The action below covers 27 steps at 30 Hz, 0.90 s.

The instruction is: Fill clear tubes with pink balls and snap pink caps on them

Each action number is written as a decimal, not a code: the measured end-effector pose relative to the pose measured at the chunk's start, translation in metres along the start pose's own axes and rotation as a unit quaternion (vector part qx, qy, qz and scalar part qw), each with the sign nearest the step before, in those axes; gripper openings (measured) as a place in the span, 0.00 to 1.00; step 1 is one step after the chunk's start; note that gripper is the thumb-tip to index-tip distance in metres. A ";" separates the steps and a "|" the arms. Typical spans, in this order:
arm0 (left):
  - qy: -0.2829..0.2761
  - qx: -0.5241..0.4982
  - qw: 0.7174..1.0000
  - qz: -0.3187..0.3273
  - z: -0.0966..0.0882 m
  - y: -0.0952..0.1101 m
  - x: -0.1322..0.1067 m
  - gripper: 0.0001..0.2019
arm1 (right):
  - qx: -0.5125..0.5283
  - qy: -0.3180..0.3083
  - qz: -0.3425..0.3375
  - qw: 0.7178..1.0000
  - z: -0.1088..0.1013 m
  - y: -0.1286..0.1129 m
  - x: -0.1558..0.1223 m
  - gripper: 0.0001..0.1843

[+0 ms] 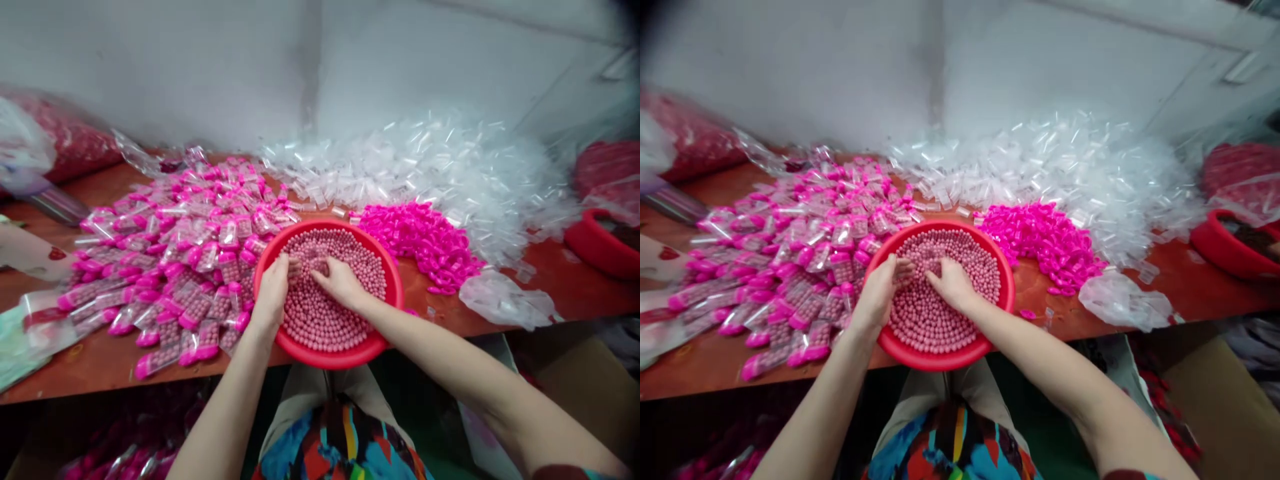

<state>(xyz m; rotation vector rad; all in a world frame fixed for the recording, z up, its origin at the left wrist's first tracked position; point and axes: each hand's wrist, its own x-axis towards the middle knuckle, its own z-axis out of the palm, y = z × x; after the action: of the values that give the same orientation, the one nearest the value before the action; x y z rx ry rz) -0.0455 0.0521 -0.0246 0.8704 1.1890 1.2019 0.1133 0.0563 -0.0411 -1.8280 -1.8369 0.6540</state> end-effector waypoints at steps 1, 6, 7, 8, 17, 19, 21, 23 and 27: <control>0.000 0.013 1.000 0.023 -0.001 0.001 -0.005 0.24 | -0.003 -0.008 0.006 1.000 0.001 0.000 0.001 0.19; -0.006 0.102 0.981 0.166 -0.006 0.027 -0.013 0.15 | -0.033 -0.004 -0.038 0.999 -0.010 -0.001 -0.007 0.30; -0.003 0.126 0.972 0.200 -0.006 0.037 -0.005 0.13 | -0.052 -0.002 -0.053 0.997 -0.015 -0.002 -0.011 0.27; 0.002 0.159 0.959 0.236 -0.005 0.049 0.009 0.12 | -0.069 -0.003 -0.065 0.995 -0.020 -0.003 -0.015 0.24; -0.188 0.561 0.760 0.269 0.071 0.066 0.225 0.24 | -0.154 -0.131 -0.085 0.976 -0.031 -0.005 -0.023 0.14; -0.225 0.602 0.724 0.251 0.092 0.048 0.261 0.38 | -0.162 -0.138 -0.094 0.973 -0.027 -0.003 -0.020 0.13; -0.253 0.655 0.675 0.224 0.109 0.028 0.292 0.48 | -0.177 -0.166 -0.097 0.965 -0.022 0.002 -0.019 0.12; -0.268 0.691 0.640 0.206 0.122 0.011 0.317 0.52 | -0.184 -0.192 -0.102 0.958 -0.015 0.006 -0.019 0.12; -0.253 0.686 0.645 0.220 0.136 -0.015 0.348 0.44 | -0.179 -0.163 -0.109 0.964 -0.003 0.008 -0.025 0.14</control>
<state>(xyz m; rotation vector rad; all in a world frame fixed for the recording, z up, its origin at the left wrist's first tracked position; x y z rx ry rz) 0.0735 0.4011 -0.0832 2.5548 1.3099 0.0475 0.1214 0.0317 -0.0438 -1.7704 -2.4703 0.5974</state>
